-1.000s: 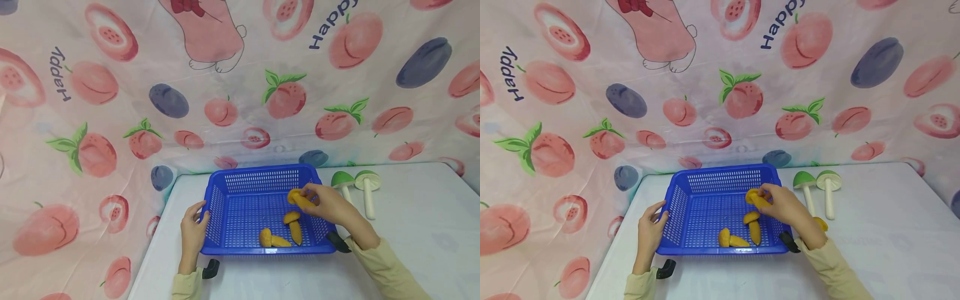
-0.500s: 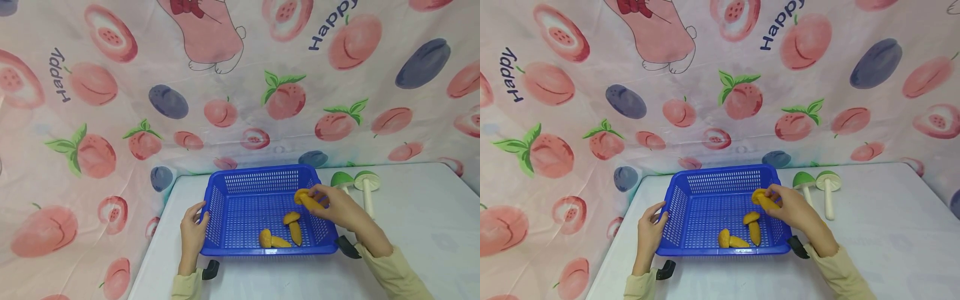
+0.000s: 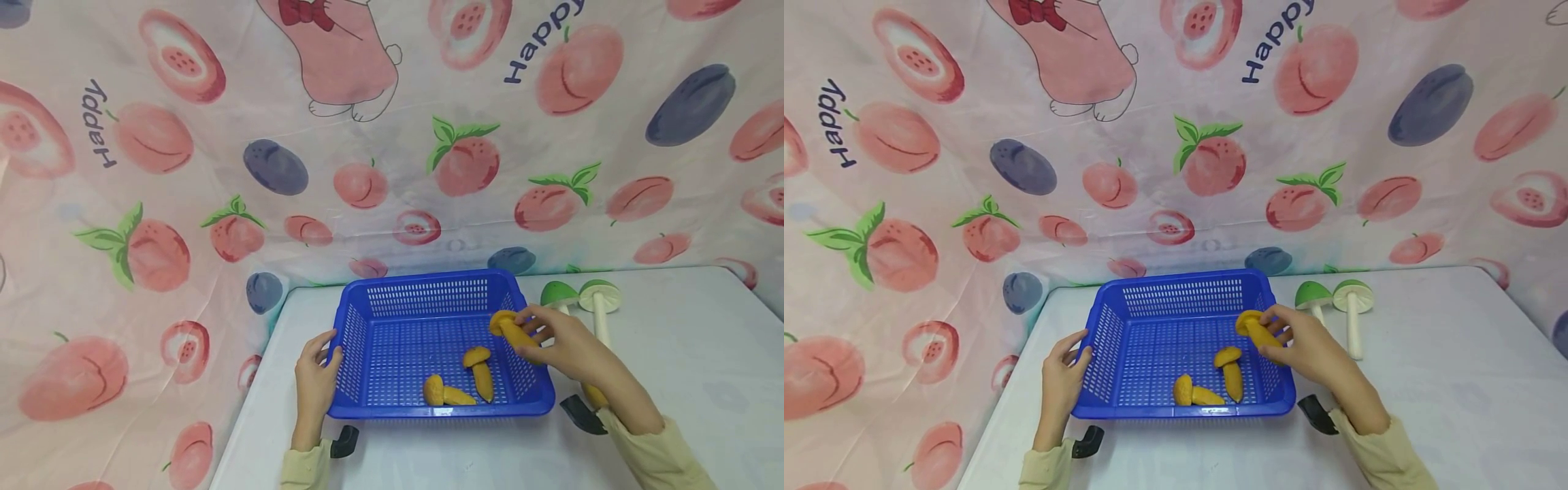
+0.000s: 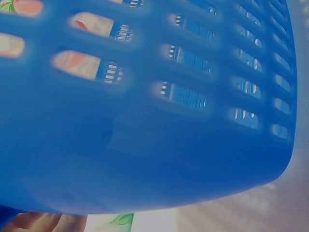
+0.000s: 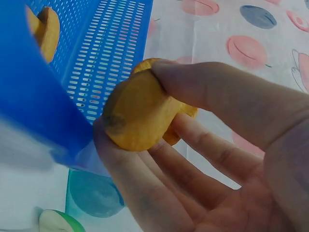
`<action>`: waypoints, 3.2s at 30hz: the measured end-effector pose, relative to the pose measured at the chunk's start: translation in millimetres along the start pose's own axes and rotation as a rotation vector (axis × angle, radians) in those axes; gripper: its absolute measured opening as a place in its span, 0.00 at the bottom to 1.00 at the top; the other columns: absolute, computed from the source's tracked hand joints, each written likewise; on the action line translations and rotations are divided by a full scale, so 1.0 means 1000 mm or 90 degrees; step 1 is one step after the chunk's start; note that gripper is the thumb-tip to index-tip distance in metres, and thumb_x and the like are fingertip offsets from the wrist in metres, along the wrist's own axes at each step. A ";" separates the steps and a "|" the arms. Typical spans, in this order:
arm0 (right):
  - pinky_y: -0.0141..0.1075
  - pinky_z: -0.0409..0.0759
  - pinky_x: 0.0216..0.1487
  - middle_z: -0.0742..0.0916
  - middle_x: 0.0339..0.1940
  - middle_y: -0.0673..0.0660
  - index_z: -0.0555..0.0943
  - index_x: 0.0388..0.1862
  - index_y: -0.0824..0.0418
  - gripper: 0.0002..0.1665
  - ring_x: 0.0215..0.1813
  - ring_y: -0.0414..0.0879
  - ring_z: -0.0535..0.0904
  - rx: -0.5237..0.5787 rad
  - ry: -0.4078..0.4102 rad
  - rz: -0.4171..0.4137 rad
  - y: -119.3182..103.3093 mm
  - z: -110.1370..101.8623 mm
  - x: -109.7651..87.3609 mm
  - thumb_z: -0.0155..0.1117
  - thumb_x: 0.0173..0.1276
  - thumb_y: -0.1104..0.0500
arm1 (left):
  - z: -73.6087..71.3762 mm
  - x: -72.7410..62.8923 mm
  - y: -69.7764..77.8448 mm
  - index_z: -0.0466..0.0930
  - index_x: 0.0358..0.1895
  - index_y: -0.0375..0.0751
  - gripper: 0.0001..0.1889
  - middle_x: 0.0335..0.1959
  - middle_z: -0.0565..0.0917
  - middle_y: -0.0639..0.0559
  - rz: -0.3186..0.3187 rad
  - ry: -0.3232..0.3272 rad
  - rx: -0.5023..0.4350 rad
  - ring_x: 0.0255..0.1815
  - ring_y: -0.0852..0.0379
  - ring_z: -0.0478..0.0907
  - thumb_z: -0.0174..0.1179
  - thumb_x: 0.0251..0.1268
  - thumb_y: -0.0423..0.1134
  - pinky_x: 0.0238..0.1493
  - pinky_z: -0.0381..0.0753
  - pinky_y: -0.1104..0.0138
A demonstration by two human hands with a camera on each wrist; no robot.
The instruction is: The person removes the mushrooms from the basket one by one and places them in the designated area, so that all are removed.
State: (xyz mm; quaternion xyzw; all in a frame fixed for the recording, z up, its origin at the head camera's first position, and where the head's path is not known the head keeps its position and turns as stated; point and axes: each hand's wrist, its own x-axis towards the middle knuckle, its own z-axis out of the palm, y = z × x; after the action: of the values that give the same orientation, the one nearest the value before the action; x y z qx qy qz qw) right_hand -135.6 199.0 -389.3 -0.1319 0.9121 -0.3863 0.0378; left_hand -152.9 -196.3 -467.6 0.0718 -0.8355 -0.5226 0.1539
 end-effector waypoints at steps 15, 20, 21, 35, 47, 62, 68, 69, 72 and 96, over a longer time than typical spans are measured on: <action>0.46 0.87 0.40 0.85 0.51 0.63 0.77 0.55 0.62 0.24 0.49 0.57 0.83 0.030 0.027 0.039 0.015 -0.007 -0.017 0.73 0.63 0.56 | -0.001 -0.001 0.000 0.79 0.61 0.38 0.18 0.63 0.77 0.40 0.000 -0.003 -0.012 0.55 0.40 0.81 0.58 0.69 0.30 0.58 0.79 0.45; 0.48 0.87 0.42 0.84 0.52 0.65 0.76 0.57 0.64 0.27 0.49 0.58 0.83 0.019 0.038 0.041 0.024 -0.010 -0.022 0.73 0.63 0.55 | 0.000 0.000 0.000 0.80 0.61 0.39 0.18 0.63 0.77 0.40 0.001 -0.002 -0.008 0.56 0.39 0.81 0.59 0.69 0.30 0.58 0.79 0.46; 0.48 0.87 0.43 0.84 0.52 0.65 0.76 0.57 0.65 0.27 0.49 0.58 0.83 0.017 0.041 0.040 0.026 -0.010 -0.023 0.73 0.63 0.55 | 0.000 0.000 0.000 0.80 0.61 0.39 0.18 0.63 0.77 0.40 0.001 -0.002 -0.007 0.56 0.39 0.81 0.59 0.69 0.30 0.58 0.79 0.46; 0.46 0.87 0.41 0.83 0.51 0.68 0.74 0.58 0.67 0.29 0.49 0.61 0.83 -0.001 0.049 0.084 0.051 -0.018 -0.036 0.72 0.64 0.56 | 0.000 -0.001 0.002 0.80 0.61 0.38 0.18 0.62 0.77 0.39 0.006 -0.001 -0.006 0.55 0.39 0.81 0.58 0.69 0.30 0.57 0.80 0.45; 0.40 0.87 0.36 0.82 0.53 0.72 0.72 0.59 0.69 0.33 0.49 0.63 0.83 -0.011 0.052 0.129 0.071 -0.023 -0.047 0.71 0.65 0.51 | 0.000 -0.001 0.001 0.80 0.61 0.40 0.18 0.63 0.77 0.41 -0.011 0.000 -0.002 0.54 0.42 0.81 0.58 0.69 0.31 0.58 0.80 0.46; 0.53 0.85 0.39 0.81 0.53 0.75 0.70 0.60 0.70 0.36 0.48 0.65 0.83 -0.028 0.055 0.177 0.098 -0.032 -0.060 0.70 0.65 0.48 | 0.000 0.001 0.000 0.80 0.60 0.40 0.18 0.62 0.78 0.42 -0.005 0.003 -0.006 0.54 0.42 0.82 0.59 0.69 0.31 0.57 0.81 0.47; 0.51 0.86 0.38 0.80 0.53 0.77 0.70 0.60 0.72 0.36 0.47 0.66 0.83 -0.029 0.056 0.190 0.104 -0.034 -0.064 0.71 0.65 0.49 | 0.000 0.000 0.001 0.80 0.60 0.40 0.17 0.63 0.77 0.41 -0.005 0.002 -0.008 0.54 0.42 0.82 0.58 0.69 0.31 0.57 0.80 0.46; 0.51 0.86 0.38 0.80 0.53 0.77 0.70 0.60 0.72 0.36 0.47 0.66 0.83 -0.029 0.057 0.190 0.105 -0.035 -0.064 0.71 0.65 0.50 | 0.000 0.001 0.001 0.80 0.60 0.40 0.17 0.63 0.77 0.41 -0.006 0.002 -0.008 0.54 0.42 0.82 0.58 0.69 0.31 0.58 0.80 0.46; 0.50 0.86 0.38 0.80 0.52 0.78 0.70 0.60 0.74 0.36 0.46 0.66 0.83 -0.028 0.059 0.194 0.108 -0.035 -0.065 0.72 0.64 0.52 | -0.001 0.000 0.001 0.80 0.60 0.40 0.18 0.63 0.77 0.41 -0.008 0.003 -0.008 0.55 0.41 0.81 0.58 0.69 0.31 0.58 0.80 0.46; 0.49 0.86 0.37 0.78 0.52 0.80 0.68 0.59 0.76 0.40 0.46 0.68 0.81 -0.033 0.036 0.270 0.138 -0.029 -0.076 0.73 0.62 0.48 | 0.000 0.001 0.004 0.80 0.60 0.39 0.17 0.62 0.78 0.42 -0.005 0.001 -0.017 0.53 0.42 0.82 0.59 0.68 0.30 0.57 0.81 0.47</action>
State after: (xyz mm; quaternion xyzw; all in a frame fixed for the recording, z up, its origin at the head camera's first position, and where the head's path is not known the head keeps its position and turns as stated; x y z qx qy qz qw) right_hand -96.6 331.6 -470.3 0.0728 0.9298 -0.3495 0.0895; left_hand -153.5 -195.1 -463.8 0.0737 -0.8278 -0.5345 0.1536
